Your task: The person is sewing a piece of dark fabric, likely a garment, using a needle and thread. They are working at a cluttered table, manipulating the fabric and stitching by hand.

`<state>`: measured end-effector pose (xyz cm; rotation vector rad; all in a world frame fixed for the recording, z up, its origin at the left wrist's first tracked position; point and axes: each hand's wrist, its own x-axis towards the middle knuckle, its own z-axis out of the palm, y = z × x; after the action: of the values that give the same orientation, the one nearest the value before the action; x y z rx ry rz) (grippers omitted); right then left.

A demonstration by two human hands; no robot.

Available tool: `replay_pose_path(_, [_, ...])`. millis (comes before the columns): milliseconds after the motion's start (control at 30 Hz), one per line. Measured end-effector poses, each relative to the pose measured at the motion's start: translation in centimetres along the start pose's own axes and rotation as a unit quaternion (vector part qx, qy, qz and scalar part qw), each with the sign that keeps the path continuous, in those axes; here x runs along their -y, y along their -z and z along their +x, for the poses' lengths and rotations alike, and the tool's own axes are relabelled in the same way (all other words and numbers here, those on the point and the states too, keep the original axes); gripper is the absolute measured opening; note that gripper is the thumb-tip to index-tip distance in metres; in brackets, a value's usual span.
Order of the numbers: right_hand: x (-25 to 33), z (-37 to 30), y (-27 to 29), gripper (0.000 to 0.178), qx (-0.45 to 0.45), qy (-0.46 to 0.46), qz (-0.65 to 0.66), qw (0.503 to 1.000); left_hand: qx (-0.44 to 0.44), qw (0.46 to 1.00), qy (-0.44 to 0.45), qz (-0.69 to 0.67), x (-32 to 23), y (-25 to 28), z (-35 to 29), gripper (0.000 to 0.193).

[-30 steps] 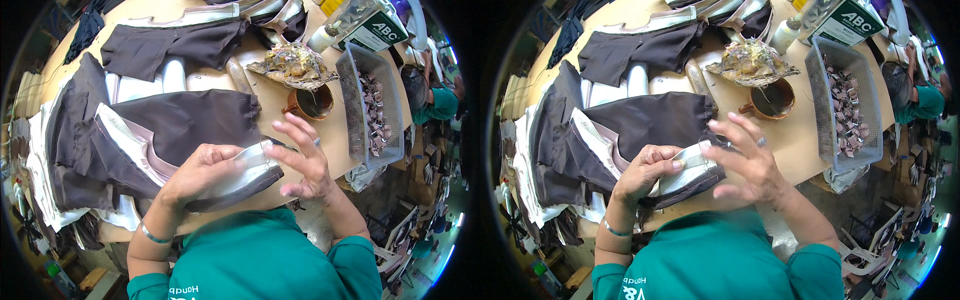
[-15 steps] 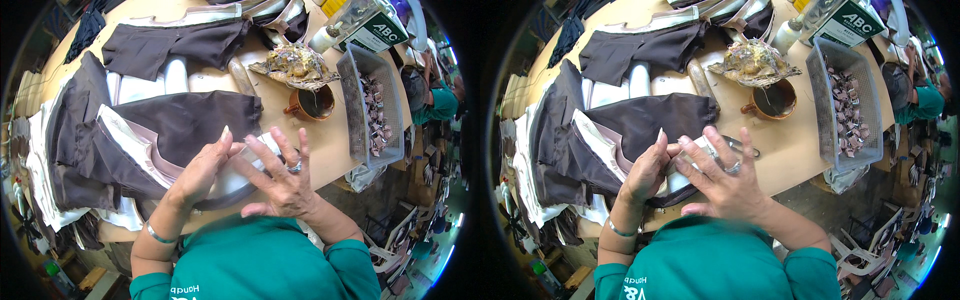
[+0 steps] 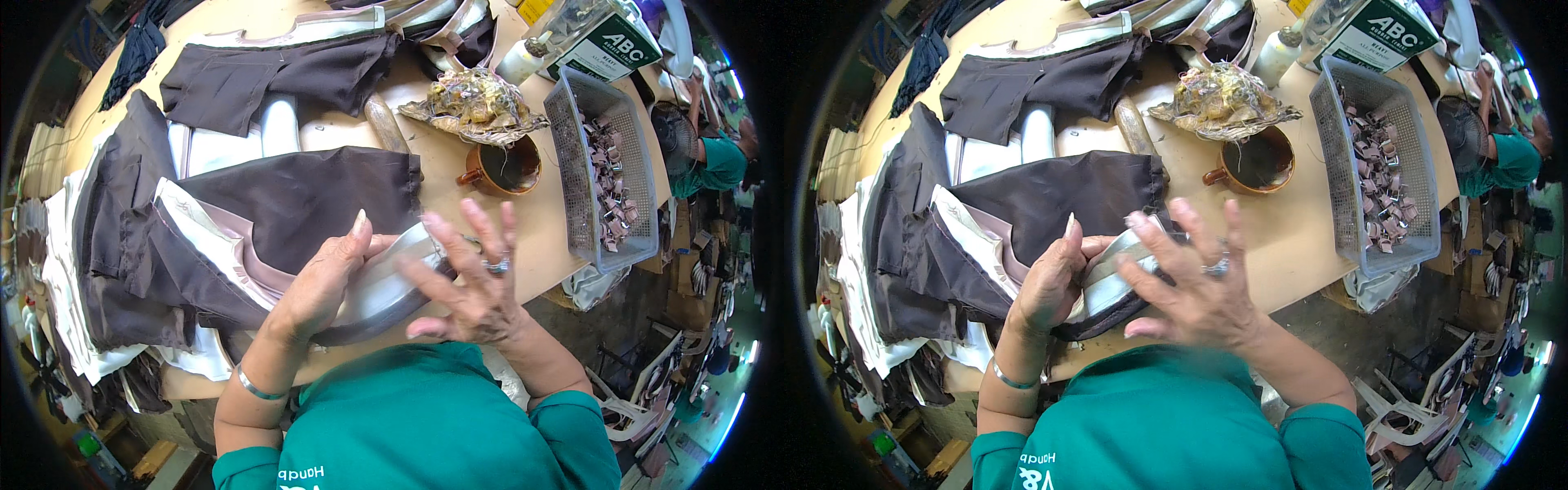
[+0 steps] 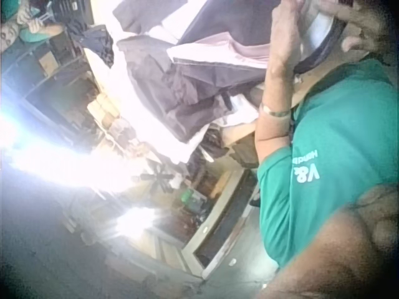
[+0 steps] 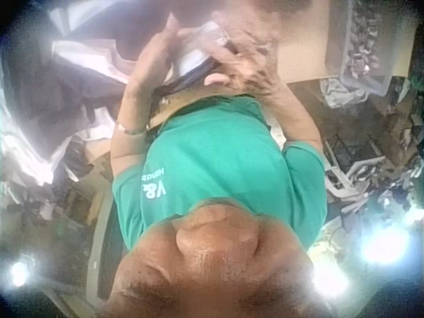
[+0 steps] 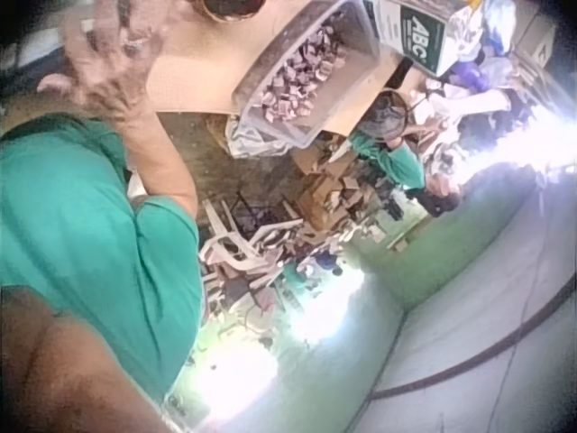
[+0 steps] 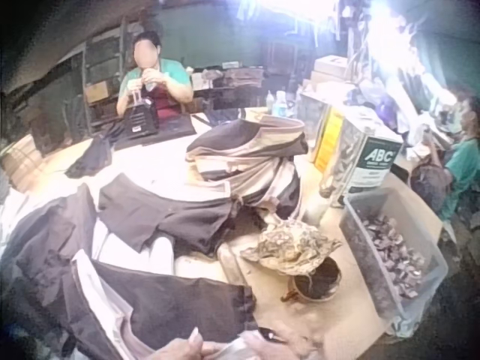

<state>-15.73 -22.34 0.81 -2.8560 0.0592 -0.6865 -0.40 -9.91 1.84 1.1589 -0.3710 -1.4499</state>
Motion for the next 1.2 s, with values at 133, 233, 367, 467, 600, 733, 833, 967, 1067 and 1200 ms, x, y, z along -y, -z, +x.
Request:
replay_pose_path(133, [-0.7, -0.4, -0.1, 0.06, 0.01, -0.012, -0.019, 1.0, -0.012, 1.0, -0.009, -0.003, 0.1, 0.1, 0.0, 0.065])
replay_pose_path(233, [-0.5, -0.3, -0.1, 0.058, -0.005, -0.018, -0.038, 0.999, -0.01, 1.0, -0.013, 0.003, 0.3, 0.3, 0.1, 0.065])
replay_pose_path(367, [-1.0, -0.5, 0.2, 0.057, -0.019, -0.011, -0.041, 0.999, -0.012, 1.0, -0.028, -0.002, 0.9, 0.5, 0.2, 0.064])
replay_pose_path(467, [-1.1, -0.5, 0.1, 0.059, -0.017, -0.042, -0.071, 0.996, -0.004, 0.999, -0.043, 0.027, 0.8, 0.7, 0.5, 0.063])
replay_pose_path(600, [0.3, 0.5, -1.0, 0.06, -0.009, -0.015, -0.056, 0.998, -0.013, 0.999, -0.009, -0.039, 0.2, -0.3, 0.5, 0.062])
replay_pose_path(733, [-1.1, 0.8, -1.0, 0.062, -0.008, -0.049, -0.076, 0.996, -0.024, 0.999, -0.033, 0.021, 0.7, 0.2, 0.6, 0.065])
replay_pose_path(833, [-1.9, 1.2, -0.4, 0.065, 0.003, -0.077, -0.064, 0.995, -0.025, 0.998, -0.034, 0.052, 0.8, 0.3, 0.5, 0.062])
replay_pose_path(967, [-1.4, 1.5, 0.1, 0.065, -0.037, -0.05, -0.029, 0.998, -0.021, 0.999, -0.043, 0.007, 0.7, 0.1, 0.6, 0.06])
replay_pose_path(1067, [-1.9, 0.8, -0.3, 0.065, -0.01, -0.03, -0.058, 0.998, -0.039, 0.998, -0.03, -0.038, 0.2, -0.2, 0.5, 0.061])
replay_pose_path(1200, [-1.7, 0.7, 0.0, 0.064, -0.018, -0.037, -0.071, 0.997, -0.019, 0.999, -0.027, 0.009, 0.7, 0.7, 0.6, 0.05])
